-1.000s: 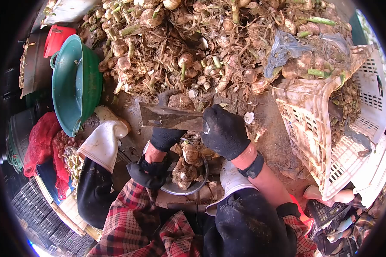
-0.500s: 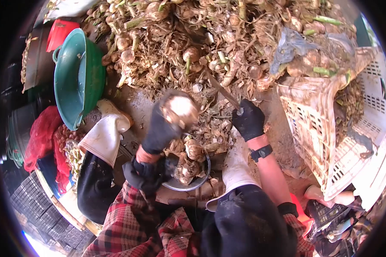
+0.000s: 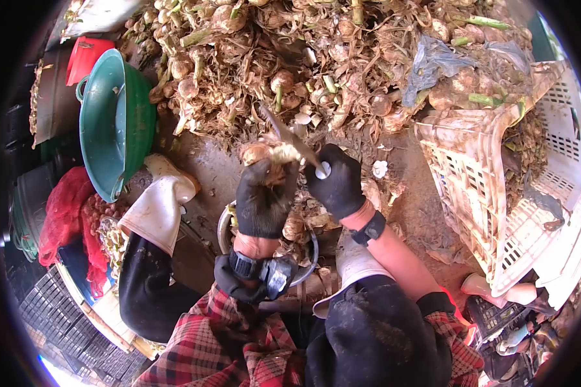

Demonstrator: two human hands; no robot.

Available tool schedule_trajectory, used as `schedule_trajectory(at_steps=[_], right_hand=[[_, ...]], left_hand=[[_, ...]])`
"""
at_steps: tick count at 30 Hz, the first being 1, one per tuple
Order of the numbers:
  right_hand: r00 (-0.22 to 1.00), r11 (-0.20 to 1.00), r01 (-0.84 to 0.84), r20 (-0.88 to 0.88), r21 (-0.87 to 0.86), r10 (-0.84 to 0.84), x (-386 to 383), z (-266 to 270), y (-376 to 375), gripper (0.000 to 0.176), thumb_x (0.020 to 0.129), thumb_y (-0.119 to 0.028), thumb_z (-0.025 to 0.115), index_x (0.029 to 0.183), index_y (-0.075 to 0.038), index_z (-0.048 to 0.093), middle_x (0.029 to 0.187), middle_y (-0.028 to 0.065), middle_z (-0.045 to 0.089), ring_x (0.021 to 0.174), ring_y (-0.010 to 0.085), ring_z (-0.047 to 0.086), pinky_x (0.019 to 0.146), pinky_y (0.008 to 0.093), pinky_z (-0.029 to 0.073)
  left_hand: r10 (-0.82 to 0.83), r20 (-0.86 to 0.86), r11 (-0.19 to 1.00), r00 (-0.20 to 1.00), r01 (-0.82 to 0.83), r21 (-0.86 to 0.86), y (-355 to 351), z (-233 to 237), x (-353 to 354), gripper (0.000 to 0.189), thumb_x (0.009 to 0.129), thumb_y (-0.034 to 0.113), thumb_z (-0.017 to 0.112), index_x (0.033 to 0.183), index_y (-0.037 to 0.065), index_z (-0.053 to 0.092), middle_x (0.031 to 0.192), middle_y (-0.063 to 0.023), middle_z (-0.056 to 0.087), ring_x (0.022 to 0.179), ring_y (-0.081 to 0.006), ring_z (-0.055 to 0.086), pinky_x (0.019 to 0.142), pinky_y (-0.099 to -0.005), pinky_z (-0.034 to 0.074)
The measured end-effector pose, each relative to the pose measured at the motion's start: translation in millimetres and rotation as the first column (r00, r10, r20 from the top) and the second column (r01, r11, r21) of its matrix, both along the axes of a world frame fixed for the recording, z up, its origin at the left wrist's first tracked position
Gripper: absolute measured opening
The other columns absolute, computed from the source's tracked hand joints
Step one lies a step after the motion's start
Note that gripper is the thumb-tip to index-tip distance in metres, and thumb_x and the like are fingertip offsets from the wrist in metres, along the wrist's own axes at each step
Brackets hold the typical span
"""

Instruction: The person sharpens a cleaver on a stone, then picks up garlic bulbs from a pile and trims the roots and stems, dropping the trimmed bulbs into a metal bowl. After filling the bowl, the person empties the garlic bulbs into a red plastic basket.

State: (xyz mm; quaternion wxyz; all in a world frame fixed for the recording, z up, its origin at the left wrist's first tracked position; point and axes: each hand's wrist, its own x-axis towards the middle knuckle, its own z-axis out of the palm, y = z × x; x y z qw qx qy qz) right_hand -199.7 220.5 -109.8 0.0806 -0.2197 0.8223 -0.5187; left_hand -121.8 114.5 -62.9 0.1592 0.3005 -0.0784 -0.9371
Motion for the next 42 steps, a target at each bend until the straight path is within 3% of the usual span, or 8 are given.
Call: schedule_trajectory(at_steps=[3,4,7,9,13,19,33,42], right_hand=[[0.996,0.984,-0.089,0.031,0.153,0.085,12,-69,29,0.011,0.076,-0.014,0.062,0.073,-0.007,0.055,0.063,0.0181,0.057,0.061,0.0388,0.06,0.053,0.0444,0.048],[0.996,0.971,-0.073,0.072,0.226,0.058,14,-62,33,0.012,0.076,-0.015,0.063,0.073,-0.006,0.055,0.063,0.0178,0.058,0.062,0.0387,0.06,0.054,0.0442,0.049],[0.984,0.933,-0.097,0.177,0.347,0.036,17,-59,38,0.015,0.076,-0.018,0.065,0.077,-0.006,0.056,0.065,0.0179,0.059,0.064,0.0385,0.061,0.056,0.0447,0.049],[0.984,0.939,-0.119,0.166,0.322,0.068,17,-62,38,0.016,0.075,-0.019,0.066,0.077,-0.006,0.056,0.066,0.0178,0.06,0.065,0.0387,0.061,0.057,0.0446,0.049],[0.957,0.92,-0.249,0.22,0.303,0.186,16,-65,28,0.02,0.073,-0.021,0.068,0.078,-0.006,0.057,0.069,0.0171,0.061,0.066,0.0384,0.061,0.058,0.0443,0.049],[0.953,0.915,-0.285,0.189,0.284,0.238,17,-67,14,0.024,0.072,-0.024,0.071,0.08,-0.006,0.058,0.072,0.0156,0.062,0.067,0.0372,0.061,0.059,0.0444,0.05],[0.982,0.993,0.076,0.163,0.094,-0.091,-8,-57,27,0.017,0.073,-0.013,0.072,0.076,-0.004,0.058,0.066,0.0154,0.06,0.06,0.0322,0.061,0.055,0.0354,0.048],[0.976,0.984,0.066,0.195,0.164,-0.098,-11,-51,32,0.015,0.075,-0.013,0.071,0.078,-0.003,0.06,0.066,0.0154,0.061,0.06,0.0294,0.061,0.056,0.0341,0.048]], left_hand=[[-0.036,0.149,0.986,0.988,0.011,0.167,-1,36,8,0.03,0.075,-0.001,0.062,0.104,0.004,0.055,0.102,-0.0079,0.059,0.093,-0.0212,0.06,0.091,-0.0324,0.05],[-0.26,0.197,0.899,0.945,0.311,-0.308,-14,27,10,0.034,0.074,0.0,0.064,0.106,0.004,0.054,0.101,-0.007,0.059,0.093,-0.0196,0.059,0.088,-0.0315,0.05],[-0.455,0.632,-0.096,0.628,0.671,-0.735,-37,16,34,0.049,0.072,0.007,0.069,0.116,0.004,0.048,0.097,-0.0102,0.059,0.087,-0.0196,0.061,0.077,-0.0318,0.05],[-0.469,0.672,-0.642,0.574,0.301,-0.705,-44,-9,66,0.053,0.071,0.011,0.07,0.119,0.005,0.047,0.098,-0.0151,0.058,0.085,-0.0294,0.062,0.073,-0.0378,0.051],[-0.387,0.881,-0.896,0.272,0.115,-0.429,-41,13,108,0.04,0.073,0.019,0.065,0.111,0.011,0.055,0.101,-0.012,0.054,0.089,-0.0316,0.059,0.074,-0.0406,0.046],[-0.287,0.949,-0.957,-0.131,0.095,-0.276,-55,36,126,0.035,0.074,0.033,0.068,0.104,0.016,0.063,0.106,-0.0108,0.054,0.093,-0.0301,0.059,0.077,-0.0425,0.045],[0.228,0.639,-0.749,0.735,0.552,-0.367,-69,-76,-55,0.044,0.079,0.026,0.064,0.115,0.01,0.047,0.098,-0.0149,0.059,0.083,-0.0343,0.06,0.068,-0.0451,0.046],[0.296,0.668,-0.88,0.683,0.467,-0.088,-89,-79,-135,0.032,0.075,0.017,0.063,0.104,0.006,0.057,0.101,-0.0149,0.059,0.09,-0.0338,0.059,0.072,-0.0461,0.046]])
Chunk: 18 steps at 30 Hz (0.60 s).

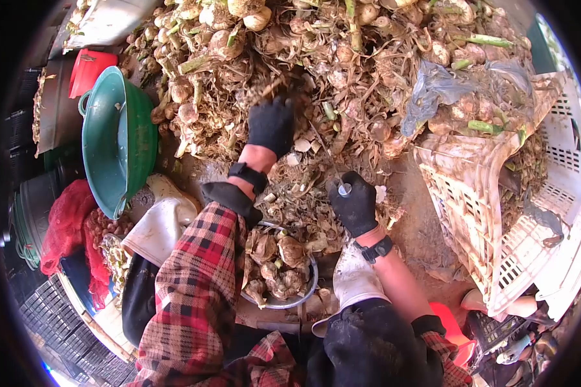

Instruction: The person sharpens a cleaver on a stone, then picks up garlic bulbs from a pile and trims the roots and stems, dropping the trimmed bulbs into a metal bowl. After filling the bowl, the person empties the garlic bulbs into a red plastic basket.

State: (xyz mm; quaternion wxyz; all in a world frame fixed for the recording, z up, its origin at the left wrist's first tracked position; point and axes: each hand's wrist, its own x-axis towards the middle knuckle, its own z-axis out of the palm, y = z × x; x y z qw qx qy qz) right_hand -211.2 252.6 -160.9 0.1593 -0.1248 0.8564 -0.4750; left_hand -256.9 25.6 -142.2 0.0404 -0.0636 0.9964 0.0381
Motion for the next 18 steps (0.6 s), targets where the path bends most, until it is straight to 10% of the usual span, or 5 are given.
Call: schedule_trajectory(at_steps=[9,12,15,18], right_hand=[[0.997,0.998,0.039,0.065,-0.059,-0.035,8,5,6,0.017,0.076,-0.015,0.071,0.08,-0.002,0.061,0.069,0.0155,0.064,0.063,0.0304,0.063,0.058,0.0356,0.049],[0.991,0.992,0.037,0.13,-0.124,-0.021,8,14,1,0.018,0.077,-0.017,0.071,0.082,-0.001,0.062,0.065,0.0139,0.061,0.058,0.0235,0.06,0.057,0.0333,0.048],[0.995,0.98,0.023,0.096,-0.197,-0.004,4,35,-9,0.02,0.077,-0.018,0.072,0.083,-0.002,0.063,0.063,0.0113,0.059,0.056,0.0178,0.056,0.056,0.0309,0.047],[0.997,0.971,-0.006,0.076,-0.239,0.025,-5,77,-22,0.022,0.077,-0.02,0.074,0.086,-0.002,0.064,0.065,0.0079,0.059,0.058,0.0135,0.054,0.057,0.0293,0.046]], left_hand=[[0.126,0.226,0.941,0.966,-0.189,0.282,-11,-9,83,0.055,0.073,0.025,0.071,0.122,0.011,0.052,0.092,-0.0191,0.062,0.088,-0.0359,0.062,0.078,-0.0431,0.05],[0.435,0.193,0.582,0.88,-0.437,0.686,-10,4,103,0.065,0.061,0.013,0.081,0.119,0.003,0.054,0.109,-0.0138,0.061,0.1,-0.0263,0.061,0.09,-0.0342,0.048],[0.445,0.058,0.499,0.894,-0.301,0.813,-1,30,108,0.062,0.061,0.008,0.08,0.117,0.0,0.055,0.113,-0.0114,0.059,0.105,-0.0234,0.058,0.094,-0.0341,0.046],[0.336,0.062,0.666,0.94,-0.284,0.69,15,60,107,0.061,0.061,0.009,0.08,0.117,0.001,0.056,0.112,-0.0112,0.06,0.106,-0.0227,0.057,0.095,-0.0334,0.045]])
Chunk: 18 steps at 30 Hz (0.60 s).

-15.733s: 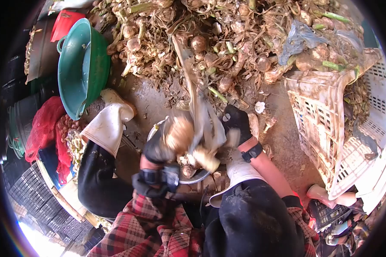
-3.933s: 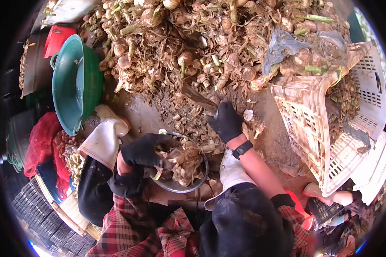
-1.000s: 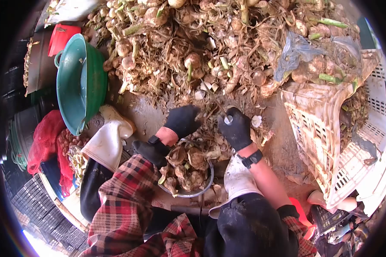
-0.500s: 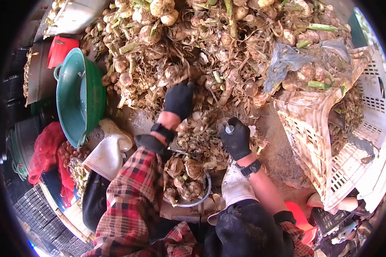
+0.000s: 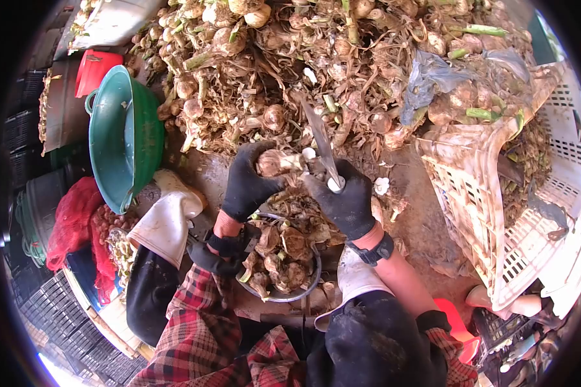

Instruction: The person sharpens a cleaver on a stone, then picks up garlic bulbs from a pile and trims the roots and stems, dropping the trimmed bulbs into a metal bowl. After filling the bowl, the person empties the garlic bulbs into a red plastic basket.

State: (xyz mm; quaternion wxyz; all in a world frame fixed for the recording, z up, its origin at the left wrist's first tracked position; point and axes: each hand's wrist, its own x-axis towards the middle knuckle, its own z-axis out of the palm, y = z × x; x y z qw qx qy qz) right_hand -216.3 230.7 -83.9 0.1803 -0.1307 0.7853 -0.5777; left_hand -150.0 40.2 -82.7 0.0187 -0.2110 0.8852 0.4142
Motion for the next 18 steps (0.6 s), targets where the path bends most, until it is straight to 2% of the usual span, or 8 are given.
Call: schedule_trajectory(at_steps=[3,7,10,11,13,15,16,18], right_hand=[[0.998,0.998,-0.063,0.031,0.009,0.063,-4,2,-2,0.028,0.077,-0.022,0.077,0.093,-0.002,0.065,0.073,0.0033,0.062,0.064,0.0092,0.055,0.059,0.0271,0.046],[0.984,0.976,0.127,0.149,-0.178,-0.1,0,0,-5,0.027,0.077,-0.016,0.076,0.094,0.001,0.064,0.079,0.0013,0.064,0.069,0.008,0.057,0.061,0.0259,0.047],[0.854,0.957,0.211,0.514,-0.199,-0.081,4,2,-2,0.028,0.076,-0.014,0.076,0.097,0.002,0.064,0.078,0.0015,0.064,0.068,0.0102,0.058,0.062,0.0286,0.049],[0.854,0.957,0.21,0.515,-0.199,-0.08,6,0,-2,0.028,0.076,-0.014,0.076,0.097,0.002,0.064,0.078,0.0015,0.064,0.068,0.0102,0.058,0.062,0.0286,0.049],[0.996,0.98,0.009,0.084,-0.2,0.008,11,-8,0,0.028,0.077,-0.013,0.076,0.098,0.001,0.064,0.073,-0.0006,0.063,0.062,0.0103,0.057,0.057,0.0305,0.048],[0.993,0.977,-0.022,0.108,-0.21,0.045,8,-9,4,0.024,0.076,-0.015,0.076,0.09,0.0,0.063,0.071,0.004,0.064,0.057,0.0148,0.057,0.054,0.0327,0.047],[0.995,0.997,-0.074,0.059,-0.028,0.076,4,-7,10,0.023,0.075,-0.016,0.076,0.085,-0.002,0.061,0.073,0.0081,0.063,0.057,0.0187,0.058,0.054,0.0334,0.047],[0.984,0.976,-0.111,-0.114,0.186,0.133,0,1,14,0.024,0.073,-0.018,0.075,0.078,-0.005,0.055,0.075,0.0154,0.059,0.059,0.0312,0.06,0.052,0.0372,0.047]], left_hand=[[-0.132,0.043,0.987,0.99,0.135,-0.087,17,16,-6,0.065,0.06,0.011,0.081,0.118,0.0,0.055,0.112,-0.0105,0.06,0.104,-0.0199,0.058,0.092,-0.032,0.046],[0.141,-0.1,0.92,0.985,-0.093,0.38,29,8,-1,0.066,0.064,0.022,0.085,0.118,0.002,0.053,0.115,-0.009,0.059,0.103,-0.0164,0.057,0.087,-0.0301,0.048],[0.426,0.141,0.273,0.894,-0.275,0.922,45,3,4,0.063,0.071,0.005,0.077,0.125,0.004,0.044,0.104,-0.0074,0.061,0.092,-0.0136,0.06,0.08,-0.032,0.052],[0.427,0.141,0.272,0.893,-0.276,0.922,47,6,2,0.063,0.071,0.005,0.077,0.125,0.004,0.044,0.104,-0.0074,0.061,0.092,-0.0136,0.06,0.08,-0.032,0.052],[0.546,0.162,-0.103,0.822,-0.126,0.987,50,10,0,0.066,0.072,0.006,0.077,0.128,0.003,0.041,0.104,-0.0077,0.061,0.092,-0.0139,0.06,0.08,-0.0328,0.053],[0.528,0.176,0.054,0.831,-0.239,0.969,43,12,3,0.071,0.069,0.011,0.08,0.128,0.003,0.042,0.108,-0.0083,0.06,0.097,-0.0155,0.059,0.082,-0.0325,0.051],[0.494,-0.01,0.468,0.869,-0.256,0.846,37,7,2,0.073,0.067,0.014,0.082,0.128,0.004,0.043,0.107,-0.0084,0.06,0.097,-0.0164,0.059,0.082,-0.0316,0.051],[0.071,-0.34,0.997,0.938,-0.065,0.028,20,3,3,0.077,0.074,0.031,0.079,0.13,0.0,0.037,0.108,-0.0087,0.057,0.099,-0.0185,0.058,0.083,-0.0329,0.053]])
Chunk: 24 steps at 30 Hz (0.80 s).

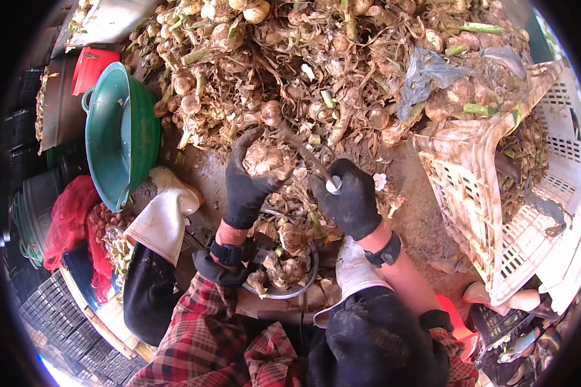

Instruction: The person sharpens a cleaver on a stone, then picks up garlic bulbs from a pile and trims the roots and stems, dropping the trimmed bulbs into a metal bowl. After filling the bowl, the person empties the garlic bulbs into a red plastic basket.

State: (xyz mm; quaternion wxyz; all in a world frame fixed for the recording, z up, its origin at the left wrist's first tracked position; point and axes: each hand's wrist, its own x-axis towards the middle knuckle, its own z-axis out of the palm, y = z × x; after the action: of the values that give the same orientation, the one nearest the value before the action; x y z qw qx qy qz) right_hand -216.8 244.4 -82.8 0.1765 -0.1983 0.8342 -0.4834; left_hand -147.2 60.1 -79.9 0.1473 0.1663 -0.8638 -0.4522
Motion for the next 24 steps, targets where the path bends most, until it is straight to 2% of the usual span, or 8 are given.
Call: schedule_trajectory(at_steps=[3,4,7,11,13,16,19,24], right_hand=[[0.95,0.984,-0.179,-0.261,-0.009,0.17,-5,14,0,0.023,0.071,-0.014,0.073,0.084,-0.007,0.055,0.073,0.0126,0.057,0.06,0.033,0.06,0.051,0.0397,0.047],[0.929,0.975,-0.223,-0.306,-0.017,0.207,-5,20,-1,0.024,0.068,-0.01,0.07,0.086,-0.008,0.054,0.075,0.0111,0.054,0.062,0.0331,0.06,0.051,0.0406,0.048],[0.874,0.955,-0.286,-0.387,0.078,0.293,-2,27,-2,0.021,0.067,-0.008,0.066,0.084,-0.007,0.054,0.079,0.0105,0.055,0.064,0.0315,0.06,0.052,0.0402,0.048],[0.873,0.937,-0.329,-0.341,0.119,0.35,-1,23,2,0.022,0.064,-0.007,0.066,0.083,-0.007,0.054,0.078,0.0094,0.054,0.065,0.0307,0.06,0.052,0.0405,0.048],[0.874,0.94,-0.332,-0.348,0.081,0.339,-1,16,4,0.023,0.062,-0.008,0.067,0.082,-0.007,0.054,0.078,0.0093,0.054,0.064,0.0309,0.059,0.053,0.041,0.048],[0.871,0.939,-0.34,-0.359,0.055,0.337,-3,0,8,0.025,0.061,-0.008,0.068,0.082,-0.009,0.055,0.079,0.0092,0.055,0.065,0.0315,0.06,0.054,0.0414,0.049],[0.884,0.943,-0.328,-0.335,0.052,0.326,0,-14,10,0.025,0.061,-0.009,0.068,0.082,-0.009,0.055,0.083,0.0106,0.058,0.068,0.0323,0.061,0.056,0.0409,0.05],[0.952,0.93,-0.079,-0.25,0.358,0.177,6,-93,37,0.019,0.067,-0.011,0.068,0.08,-0.008,0.055,0.084,0.0155,0.062,0.073,0.033,0.063,0.06,0.0412,0.05]], left_hand=[[0.047,0.089,0.886,0.995,-0.083,0.456,3,-4,6,0.076,0.064,0.026,0.085,0.125,0.003,0.047,0.103,-0.0081,0.058,0.095,-0.0192,0.058,0.086,-0.0314,0.048],[-0.625,0.153,0.765,0.766,0.56,0.319,-48,-41,23,0.077,0.065,0.029,0.083,0.126,0.002,0.044,0.109,-0.0109,0.053,0.102,-0.0228,0.054,0.091,-0.0347,0.045],[-0.167,0.134,0.986,0.977,0.161,0.053,-4,-10,8,0.075,0.068,0.029,0.081,0.127,0.003,0.043,0.116,-0.0136,0.05,0.107,-0.0258,0.051,0.093,-0.0371,0.043],[-0.228,0.097,0.969,0.969,0.235,-0.077,-3,-8,18,0.071,0.077,0.026,0.074,0.133,0.001,0.038,0.126,-0.0179,0.048,0.111,-0.0269,0.05,0.097,-0.0375,0.042],[-0.665,0.205,0.745,0.718,0.659,0.108,-28,-94,53,0.06,0.086,0.018,0.064,0.136,0.0,0.036,0.129,-0.0211,0.051,0.111,-0.0285,0.053,0.097,-0.0375,0.043],[-0.295,0.096,0.267,0.951,-0.014,0.964,-3,-26,41,0.051,0.099,0.036,0.038,0.129,-0.004,0.043,0.121,-0.0238,0.056,0.111,-0.0304,0.056,0.095,-0.0389,0.047],[-0.33,0.372,0.75,0.868,0.002,0.661,-1,-22,31,0.056,0.093,0.044,0.05,0.121,-0.004,0.047,0.109,-0.0213,0.061,0.103,-0.0299,0.06,0.09,-0.038,0.049],[-0.396,0.22,0.854,0.892,0.27,0.445,24,37,15,0.072,0.053,0.042,0.088,0.106,0.005,0.057,0.092,-0.0021,0.063,0.084,-0.011,0.059,0.08,-0.0278,0.049]])
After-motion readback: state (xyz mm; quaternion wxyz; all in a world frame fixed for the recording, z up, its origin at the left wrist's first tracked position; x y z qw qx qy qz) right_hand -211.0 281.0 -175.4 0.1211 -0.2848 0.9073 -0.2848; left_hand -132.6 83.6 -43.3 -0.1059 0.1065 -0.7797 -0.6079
